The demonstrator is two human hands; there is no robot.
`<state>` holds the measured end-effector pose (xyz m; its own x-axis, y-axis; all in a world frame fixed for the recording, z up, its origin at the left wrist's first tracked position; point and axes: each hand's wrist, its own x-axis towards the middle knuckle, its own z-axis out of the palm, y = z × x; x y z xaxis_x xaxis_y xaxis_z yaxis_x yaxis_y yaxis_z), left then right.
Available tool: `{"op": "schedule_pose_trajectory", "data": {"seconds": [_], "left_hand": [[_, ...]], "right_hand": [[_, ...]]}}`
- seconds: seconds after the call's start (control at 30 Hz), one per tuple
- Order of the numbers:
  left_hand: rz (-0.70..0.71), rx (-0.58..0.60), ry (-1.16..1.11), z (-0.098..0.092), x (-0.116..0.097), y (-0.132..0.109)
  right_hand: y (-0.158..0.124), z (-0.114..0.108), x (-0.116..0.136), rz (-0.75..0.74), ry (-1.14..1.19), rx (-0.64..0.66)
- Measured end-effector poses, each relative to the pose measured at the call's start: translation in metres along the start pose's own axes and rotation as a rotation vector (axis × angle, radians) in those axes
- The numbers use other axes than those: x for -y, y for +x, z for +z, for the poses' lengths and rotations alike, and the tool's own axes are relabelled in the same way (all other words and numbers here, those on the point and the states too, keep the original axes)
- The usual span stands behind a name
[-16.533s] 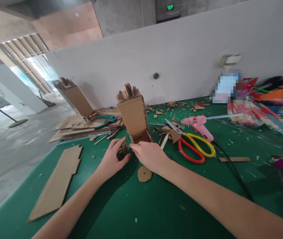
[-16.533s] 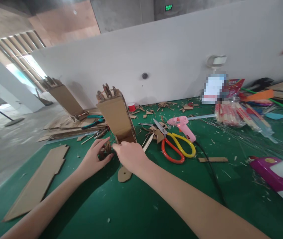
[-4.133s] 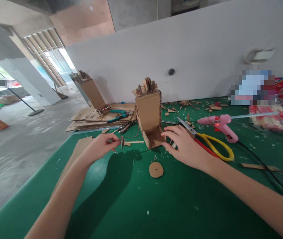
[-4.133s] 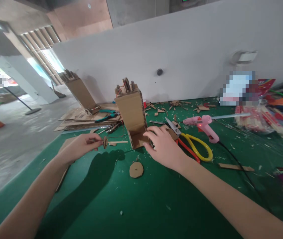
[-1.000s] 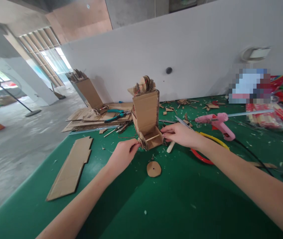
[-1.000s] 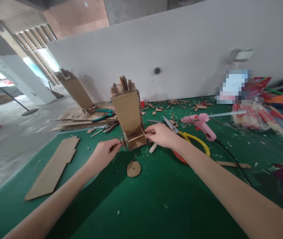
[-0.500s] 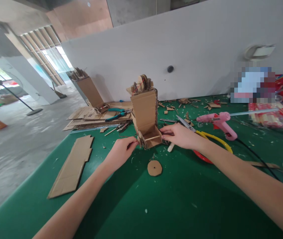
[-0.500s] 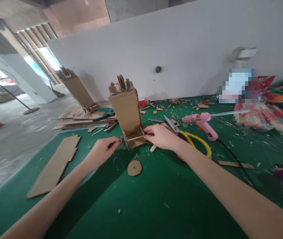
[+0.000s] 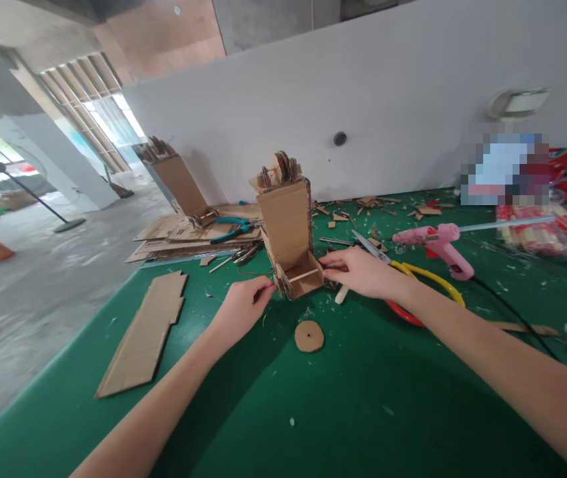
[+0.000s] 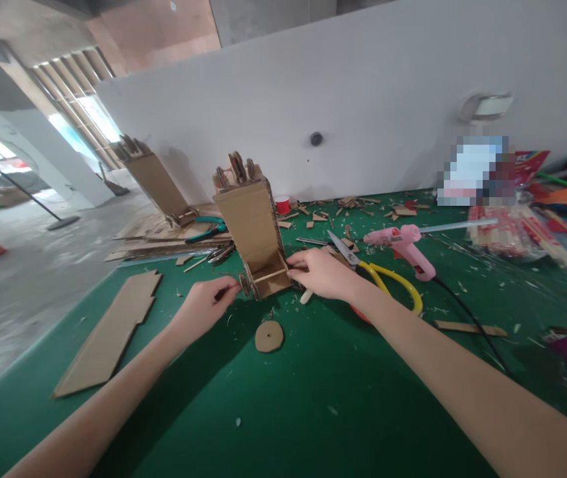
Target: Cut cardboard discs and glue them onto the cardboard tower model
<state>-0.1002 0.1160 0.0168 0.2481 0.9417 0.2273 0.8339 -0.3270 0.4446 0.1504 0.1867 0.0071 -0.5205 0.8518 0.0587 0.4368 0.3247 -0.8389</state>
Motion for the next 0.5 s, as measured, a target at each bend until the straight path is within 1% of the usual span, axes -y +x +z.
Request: {"op": "schedule_pose_trajectory", "data": {"seconds": [0.13, 0.4, 0.5], "left_hand": [[0.011, -0.016, 0.020, -0.0005, -0.0020, -0.0010], [0.069, 0.014, 0.018, -0.0011, 0.0016, 0.0014], [0.067, 0.012, 0.032, -0.0012, 0.0029, 0.0021]], "right_hand": [[0.0004, 0.0006, -0.0022, -0.007, 0.009, 0.001], [-0.0006, 0.0004, -0.0016, -0.017, 0.002, -0.014], [-0.0010, 0.0002, -0.0002, -0.010, -0.007, -0.022]]}}
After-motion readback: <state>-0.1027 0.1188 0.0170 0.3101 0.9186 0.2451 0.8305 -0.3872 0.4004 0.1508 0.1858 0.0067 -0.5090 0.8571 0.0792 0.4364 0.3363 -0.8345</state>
